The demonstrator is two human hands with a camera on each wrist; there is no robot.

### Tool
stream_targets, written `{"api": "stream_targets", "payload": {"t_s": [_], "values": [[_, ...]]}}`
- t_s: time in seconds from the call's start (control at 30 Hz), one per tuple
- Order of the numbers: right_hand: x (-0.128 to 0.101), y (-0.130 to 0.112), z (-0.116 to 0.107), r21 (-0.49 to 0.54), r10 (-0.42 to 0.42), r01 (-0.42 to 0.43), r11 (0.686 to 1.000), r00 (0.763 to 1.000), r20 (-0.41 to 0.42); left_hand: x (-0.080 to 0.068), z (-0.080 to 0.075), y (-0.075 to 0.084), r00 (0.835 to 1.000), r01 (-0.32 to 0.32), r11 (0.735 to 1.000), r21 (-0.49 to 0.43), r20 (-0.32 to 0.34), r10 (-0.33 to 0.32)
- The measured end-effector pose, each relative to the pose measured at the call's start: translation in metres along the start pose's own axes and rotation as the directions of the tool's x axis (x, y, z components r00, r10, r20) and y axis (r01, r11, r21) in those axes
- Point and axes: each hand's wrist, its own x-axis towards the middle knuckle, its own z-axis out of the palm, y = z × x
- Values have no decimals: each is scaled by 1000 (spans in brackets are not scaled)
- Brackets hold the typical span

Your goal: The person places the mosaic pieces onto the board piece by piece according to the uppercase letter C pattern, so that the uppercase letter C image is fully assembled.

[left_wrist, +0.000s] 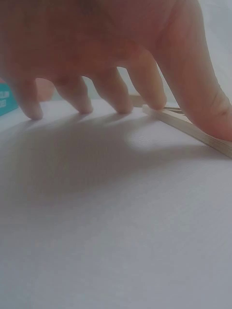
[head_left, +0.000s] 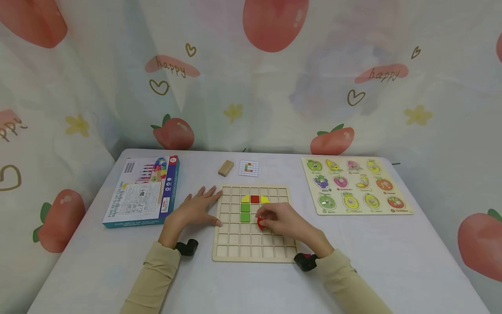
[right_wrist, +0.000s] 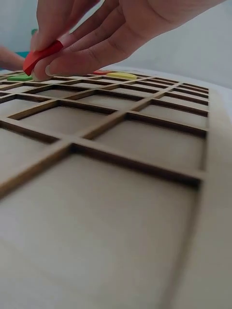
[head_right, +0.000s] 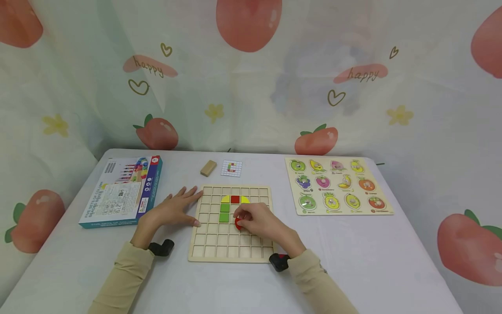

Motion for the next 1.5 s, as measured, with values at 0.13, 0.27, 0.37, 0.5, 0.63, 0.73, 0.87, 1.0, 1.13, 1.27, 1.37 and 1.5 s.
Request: {"api": "stream_targets", "payload": {"t_s": [0.13, 0.27, 0.37, 0.5, 0.63, 0.73, 0.87, 1.0, 1.13, 1.27, 1.37, 1.5], "values": [[6, -6, 4, -8, -6, 6, 1000, 1000, 22, 0, 0, 0, 1000, 3, 1000, -5, 6, -3], [13, -12, 8, -21, -29, 30, 999, 999, 31, 1, -1, 1, 1000, 9, 1000, -5, 9, -9], [17, -16, 10, -17, -34, 35, 999, 999, 39, 1, -1, 2, 1000, 12, 1000, -5, 15, -12], [21, -19, 13, -7, -41, 42, 999, 998, 53, 1, -2, 3, 1000, 14, 1000, -6, 20, -14], [24, -19, 16, -17, -54, 55, 998, 996, 65, 1, -3, 5, 1000, 10, 1000, -5, 18, -10], [25, -17, 18, -28, -59, 62, 998, 996, 70, 1, -3, 5, 1000, 5, 1000, -6, 16, -5], [25, -15, 20, -39, -60, 63, 997, 995, 74, 1, -3, 4, 1000, 6, 1000, -6, 16, -6], [25, -15, 22, -52, -52, 57, 997, 995, 82, 2, -2, 3, 1000, 6, 1000, -6, 16, -6], [25, -16, 22, -63, -35, 41, 997, 994, 101, 2, -1, 2, 1000, 4, 1000, -6, 15, -4], [27, -19, 22, -65, -17, 26, 998, 991, 132, 2, -1, 1, 1000, 3, 1000, -3, 14, -3], [28, -21, 23, -64, -13, 23, 998, 989, 150, 2, -2, 0, 1000, 3, 1000, -5, 14, -3], [29, -21, 24, -75, -25, 37, 997, 988, 154, 2, -1, -1, 1000, -1, 1000, -6, 10, 1]]}}
